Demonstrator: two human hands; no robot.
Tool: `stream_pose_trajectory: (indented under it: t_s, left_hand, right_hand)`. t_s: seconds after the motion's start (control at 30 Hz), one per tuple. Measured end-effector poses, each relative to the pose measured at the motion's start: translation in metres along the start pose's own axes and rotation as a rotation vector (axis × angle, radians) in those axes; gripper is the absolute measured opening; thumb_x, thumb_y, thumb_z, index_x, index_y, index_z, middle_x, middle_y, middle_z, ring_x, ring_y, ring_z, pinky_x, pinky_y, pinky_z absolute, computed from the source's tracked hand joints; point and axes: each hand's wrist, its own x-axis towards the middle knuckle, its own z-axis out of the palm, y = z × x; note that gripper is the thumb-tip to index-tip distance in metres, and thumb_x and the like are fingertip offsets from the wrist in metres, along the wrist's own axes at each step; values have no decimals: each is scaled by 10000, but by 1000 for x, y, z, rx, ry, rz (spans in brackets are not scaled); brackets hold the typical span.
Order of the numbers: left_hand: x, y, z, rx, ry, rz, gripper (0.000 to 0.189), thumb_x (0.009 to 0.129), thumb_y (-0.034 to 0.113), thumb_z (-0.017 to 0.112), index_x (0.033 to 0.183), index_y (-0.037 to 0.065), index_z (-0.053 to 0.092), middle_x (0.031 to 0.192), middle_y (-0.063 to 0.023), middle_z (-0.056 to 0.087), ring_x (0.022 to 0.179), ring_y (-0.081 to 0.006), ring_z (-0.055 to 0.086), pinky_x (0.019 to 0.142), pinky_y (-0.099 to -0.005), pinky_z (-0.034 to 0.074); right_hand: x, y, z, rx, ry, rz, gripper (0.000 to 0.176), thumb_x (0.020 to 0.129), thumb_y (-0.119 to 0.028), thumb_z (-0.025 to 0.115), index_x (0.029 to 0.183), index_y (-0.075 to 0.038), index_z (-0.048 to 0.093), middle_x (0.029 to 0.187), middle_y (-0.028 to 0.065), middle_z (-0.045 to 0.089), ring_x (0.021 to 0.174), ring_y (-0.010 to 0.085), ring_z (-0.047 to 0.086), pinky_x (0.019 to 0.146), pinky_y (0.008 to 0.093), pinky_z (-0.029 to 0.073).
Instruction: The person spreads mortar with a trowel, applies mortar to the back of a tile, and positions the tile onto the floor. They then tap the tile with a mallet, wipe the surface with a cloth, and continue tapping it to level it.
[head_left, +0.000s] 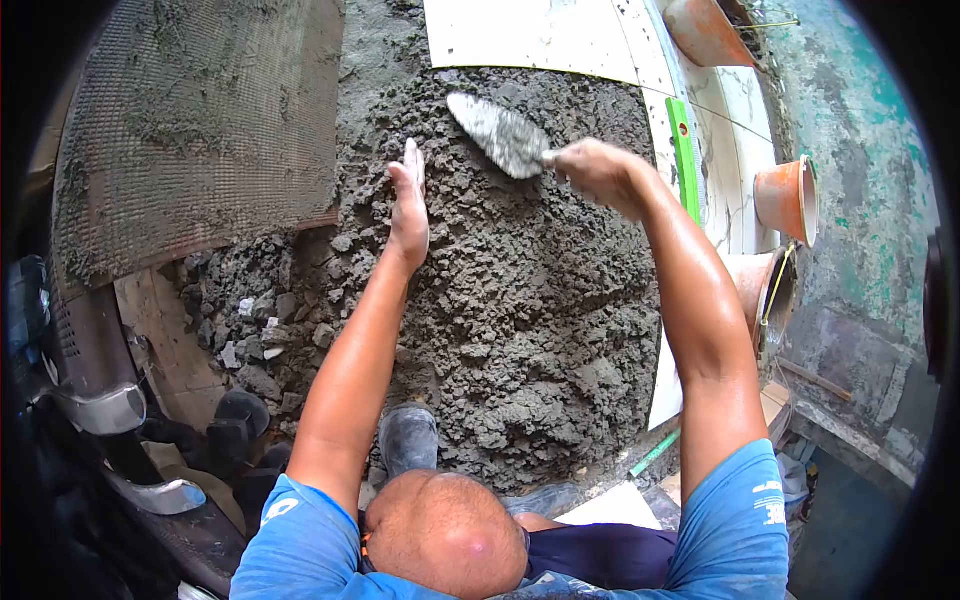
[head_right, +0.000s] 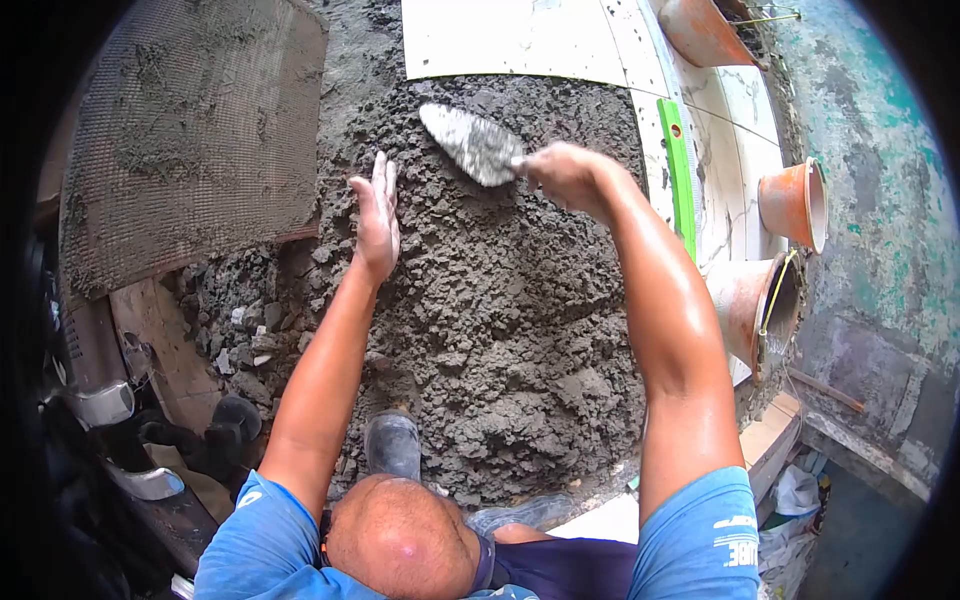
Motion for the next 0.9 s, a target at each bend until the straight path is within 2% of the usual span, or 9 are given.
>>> stream_pose_trajectory:
  t_s: [0.03, 0.1, 0.23, 0.43, 0.5, 0.57, 0.7, 0.77, 0.9]
  left_hand:
    - [-9, 3, 2, 33, -10, -9, 1012, 855, 786, 63, 1522, 28, -8, 1598, -172, -3, 1482, -248, 0, 1177, -363, -34]
    - [-27, -3, 2, 87, -60, 10, 989, 866, 766, 41, 1520, 26, -15, 1598, -167, -25, 1481, -251, 4, 1180, -361, -29]
    - [-58, -8, 5, 93, -139, 56, 1043, 840, 805, 97, 1519, 27, -45, 1601, -158, -23, 1480, -261, -8, 1179, -370, -27]
    - [-74, -20, 9, 134, -128, 60, 1071, 816, 832, 139, 1524, 50, -47, 1600, -160, -19, 1479, -262, -14, 1176, -386, -37]
    - [-72, -20, 11, 196, -122, 68, 1086, 799, 847, 138, 1526, 63, -56, 1600, -161, -26, 1479, -265, -21, 1176, -397, -38]
    - [-72, -26, 8, 203, -130, 83, 1091, 795, 850, 143, 1526, 65, -55, 1599, -163, -31, 1479, -265, -25, 1176, -400, -37]
    - [-89, -25, 14, 244, -130, 116, 1052, 828, 819, 155, 1525, 56, -46, 1600, -153, -40, 1478, -267, -24, 1182, -406, -24]
    - [-96, -30, 13, 296, -138, 156, 1023, 851, 795, 146, 1523, 47, -40, 1600, -150, -43, 1478, -272, -18, 1186, -408, -10]
    - [-100, -44, 12, 345, -118, 254, 963, 896, 745, 130, 1521, 28, -21, 1602, -144, -26, 1478, -275, -6, 1188, -411, 9]
  right_hand:
    - [-12, 3, 9, -96, -33, -134, 406, 997, -404, 466, 973, -47, 660, 626, 17, 508, 511, 110, 402, 467, 316, 364]
    - [-34, 8, 30, 117, -154, 195, 357, 974, -388, 522, 778, -98, 592, 567, -66, 398, 487, 74, 325, 441, 280, 263]
    - [-62, 41, 44, 153, -320, 212, 387, 932, -413, 595, 754, -70, 612, 528, -55, 403, 447, 85, 337, 419, 281, 274]
    - [-22, 31, 12, 310, 75, 67, 446, 981, -434, 492, 716, -84, 568, 569, -32, 427, 496, 98, 363, 456, 296, 322]
    - [-24, 17, 11, 323, 31, 70, 412, 959, -448, 523, 735, -103, 541, 570, -56, 391, 483, 88, 333, 437, 281, 292]
    - [-21, 36, 26, 406, -10, 75, 411, 963, -446, 517, 735, -104, 531, 566, -36, 424, 502, 89, 358, 457, 279, 312]
    - [-67, 65, 76, -42, -202, 52, 434, 990, -429, 466, 945, -45, 661, 675, 40, 579, 591, 139, 521, 593, 375, 477]
    - [-102, 72, 109, -82, -212, 75, 478, 986, -455, 454, 1039, -24, 652, 820, 113, 672, 740, 216, 632, 699, 416, 518]
    - [-143, 59, 148, -130, -66, 45, 520, 978, -485, 426, 1057, -7, 616, 933, 217, 669, 915, 365, 658, 786, 482, 515]
